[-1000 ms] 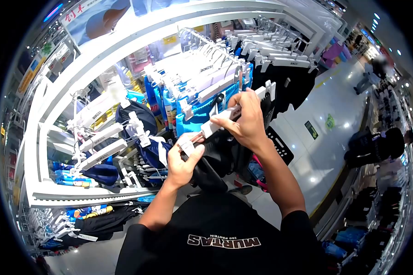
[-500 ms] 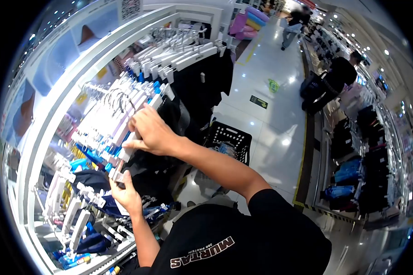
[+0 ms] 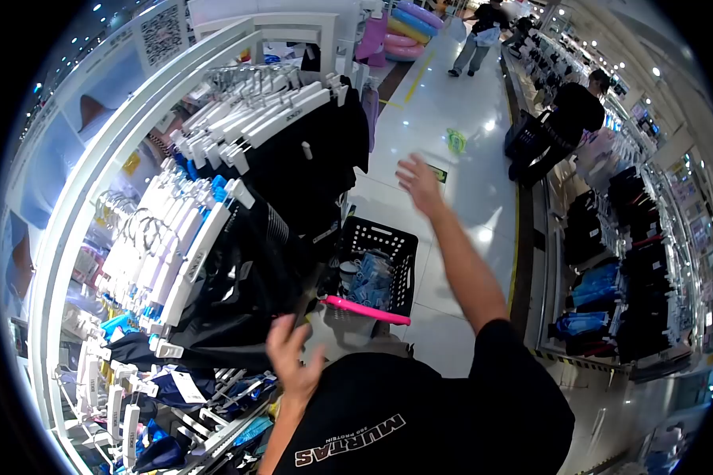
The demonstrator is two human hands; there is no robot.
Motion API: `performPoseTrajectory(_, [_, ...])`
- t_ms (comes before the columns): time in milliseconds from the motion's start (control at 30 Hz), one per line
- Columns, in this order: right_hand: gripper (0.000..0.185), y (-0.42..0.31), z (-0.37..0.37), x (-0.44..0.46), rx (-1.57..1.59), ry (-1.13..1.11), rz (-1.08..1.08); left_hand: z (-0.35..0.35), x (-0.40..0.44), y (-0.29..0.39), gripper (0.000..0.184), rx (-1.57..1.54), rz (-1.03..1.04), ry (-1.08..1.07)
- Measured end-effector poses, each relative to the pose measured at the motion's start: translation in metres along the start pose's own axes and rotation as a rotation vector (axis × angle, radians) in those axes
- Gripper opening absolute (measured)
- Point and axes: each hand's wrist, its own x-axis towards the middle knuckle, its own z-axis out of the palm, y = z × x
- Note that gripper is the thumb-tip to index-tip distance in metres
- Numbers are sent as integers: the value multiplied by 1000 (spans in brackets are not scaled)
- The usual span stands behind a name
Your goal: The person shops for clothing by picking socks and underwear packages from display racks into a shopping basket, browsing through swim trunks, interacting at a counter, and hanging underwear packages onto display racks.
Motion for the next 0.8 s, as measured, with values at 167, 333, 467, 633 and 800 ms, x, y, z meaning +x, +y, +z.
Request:
performPoseTrajectory(167, [88,-128,-122,118,627,100,-122,139,24,-16,53,136,284,-568])
performPoseTrajectory(333, [96,-215,-166,166,727,-25,-338,227,44,-43,27,254,386,-686])
performPoseTrajectory(467, [89,-239,-194,198,746,16,-382,263,64,-30,26,180,463,-745])
performPoseTrajectory(633, [91,-244,-234,232,738,-1,-316,321,85,-6,24,259,419,-662])
performPoseTrajectory(800, [96,-253,-262,257,683,22,-277,380,124,19,19,306,342,-610])
